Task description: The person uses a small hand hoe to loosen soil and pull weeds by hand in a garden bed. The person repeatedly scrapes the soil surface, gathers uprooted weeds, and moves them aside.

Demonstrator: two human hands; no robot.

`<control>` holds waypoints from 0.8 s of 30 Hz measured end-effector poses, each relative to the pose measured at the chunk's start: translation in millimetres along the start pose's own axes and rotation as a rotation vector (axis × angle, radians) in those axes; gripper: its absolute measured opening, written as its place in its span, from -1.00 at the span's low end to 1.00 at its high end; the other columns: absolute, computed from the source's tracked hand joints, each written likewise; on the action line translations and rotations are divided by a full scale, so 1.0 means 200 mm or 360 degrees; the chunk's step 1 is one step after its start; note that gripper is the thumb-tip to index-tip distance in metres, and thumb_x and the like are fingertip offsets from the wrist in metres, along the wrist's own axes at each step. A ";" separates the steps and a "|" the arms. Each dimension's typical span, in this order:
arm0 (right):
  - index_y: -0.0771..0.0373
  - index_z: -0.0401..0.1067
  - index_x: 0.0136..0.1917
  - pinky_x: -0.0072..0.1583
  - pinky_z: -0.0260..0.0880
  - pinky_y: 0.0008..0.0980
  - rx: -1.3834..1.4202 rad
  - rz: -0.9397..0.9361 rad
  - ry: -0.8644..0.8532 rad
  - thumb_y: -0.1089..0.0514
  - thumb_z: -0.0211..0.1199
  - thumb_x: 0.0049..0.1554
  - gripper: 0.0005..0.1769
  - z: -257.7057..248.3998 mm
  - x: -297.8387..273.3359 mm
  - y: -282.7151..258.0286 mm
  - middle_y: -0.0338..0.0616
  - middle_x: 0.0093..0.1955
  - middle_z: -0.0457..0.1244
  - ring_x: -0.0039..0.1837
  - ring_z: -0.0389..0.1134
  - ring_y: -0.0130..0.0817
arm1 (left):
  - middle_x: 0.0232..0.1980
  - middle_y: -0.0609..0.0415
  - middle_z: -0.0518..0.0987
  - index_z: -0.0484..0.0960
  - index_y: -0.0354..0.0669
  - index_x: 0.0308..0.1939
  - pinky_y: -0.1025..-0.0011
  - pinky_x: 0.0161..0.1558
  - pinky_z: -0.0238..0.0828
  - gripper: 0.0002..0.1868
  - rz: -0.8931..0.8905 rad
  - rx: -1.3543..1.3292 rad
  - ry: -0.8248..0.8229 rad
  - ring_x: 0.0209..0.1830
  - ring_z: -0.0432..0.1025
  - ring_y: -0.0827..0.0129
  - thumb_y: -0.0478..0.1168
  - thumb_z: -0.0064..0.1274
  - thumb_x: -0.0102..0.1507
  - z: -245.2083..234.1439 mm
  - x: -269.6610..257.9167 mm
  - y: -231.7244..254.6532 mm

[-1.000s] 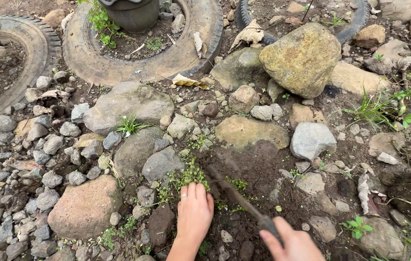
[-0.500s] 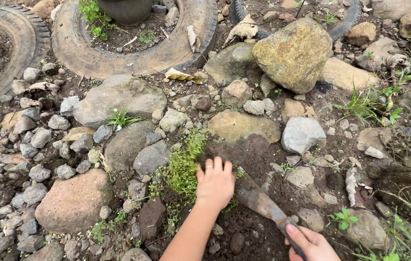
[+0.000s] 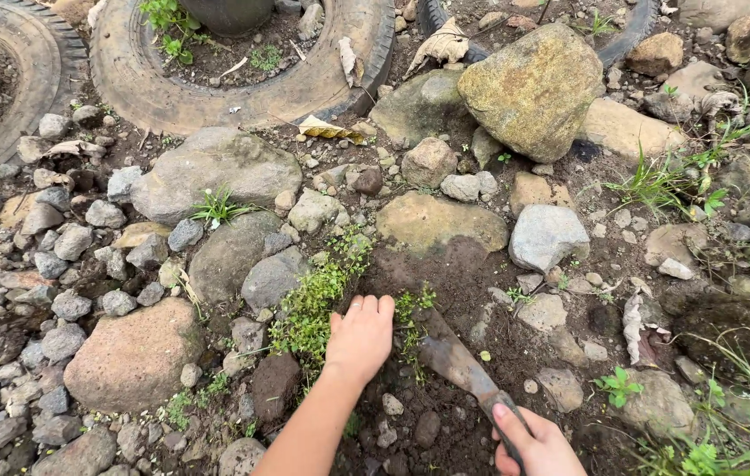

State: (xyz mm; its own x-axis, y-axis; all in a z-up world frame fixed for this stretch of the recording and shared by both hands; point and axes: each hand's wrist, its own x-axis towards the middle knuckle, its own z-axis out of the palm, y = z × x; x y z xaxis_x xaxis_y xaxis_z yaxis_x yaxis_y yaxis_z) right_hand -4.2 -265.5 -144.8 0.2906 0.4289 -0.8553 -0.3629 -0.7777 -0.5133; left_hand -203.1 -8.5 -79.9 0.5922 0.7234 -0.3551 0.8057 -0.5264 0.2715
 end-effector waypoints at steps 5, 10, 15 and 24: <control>0.15 0.45 -0.04 -0.34 0.29 -0.31 -0.0698 -0.0487 0.0265 -0.13 0.22 0.11 -0.66 0.23 -0.24 -0.26 -0.07 -0.52 0.27 -0.47 0.34 -0.31 | 0.05 -0.01 0.50 0.42 -0.12 0.04 -0.18 0.09 0.35 -0.73 -0.0050 -0.0168 0.0168 0.24 0.36 0.14 -0.34 -0.16 0.25 0.00 -0.07 -0.09; 0.02 0.36 0.14 -0.24 0.46 -0.17 -0.1422 -0.0765 0.0334 -0.18 0.26 0.10 -0.58 0.41 -0.24 -0.20 -0.02 -0.46 0.35 -0.33 0.52 -0.12 | -0.02 0.01 0.52 0.45 -0.17 -0.03 0.09 -0.01 0.55 -0.83 -0.0359 -0.0395 0.0365 0.09 0.46 0.20 -0.20 -0.15 0.36 -0.10 -0.37 -0.18; -0.05 0.37 0.14 -0.11 0.54 -0.25 -0.2185 -0.0612 0.0202 -0.35 0.22 0.18 -0.55 0.28 -0.22 -0.07 -0.21 -0.29 0.41 -0.23 0.54 -0.31 | 0.09 -0.10 0.49 0.56 -0.15 0.01 -0.03 -0.08 0.41 -0.65 -0.0698 -0.0334 0.0520 0.10 0.45 0.10 -0.20 0.04 0.14 -0.22 -0.57 -0.19; 0.03 0.54 0.13 -0.04 0.52 -0.30 -0.0624 -0.0183 0.0399 -0.17 0.35 0.12 -0.61 -0.22 -0.16 0.11 -0.10 -0.27 0.42 -0.19 0.48 -0.33 | 0.21 -0.26 0.39 0.35 -0.37 0.26 -0.19 0.23 0.22 -0.48 0.0157 -0.0461 0.0160 0.24 0.32 -0.09 -0.04 -0.07 0.37 -0.17 -0.13 0.21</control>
State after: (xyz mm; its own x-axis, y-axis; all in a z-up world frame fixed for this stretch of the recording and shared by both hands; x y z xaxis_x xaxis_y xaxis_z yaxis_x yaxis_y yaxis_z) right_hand 16.9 -317.1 -125.2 0.5314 0.4360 -0.7263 0.0316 -0.8670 -0.4973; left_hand -185.4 -34.8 -27.9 0.6518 0.7234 -0.2279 0.6996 -0.4575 0.5488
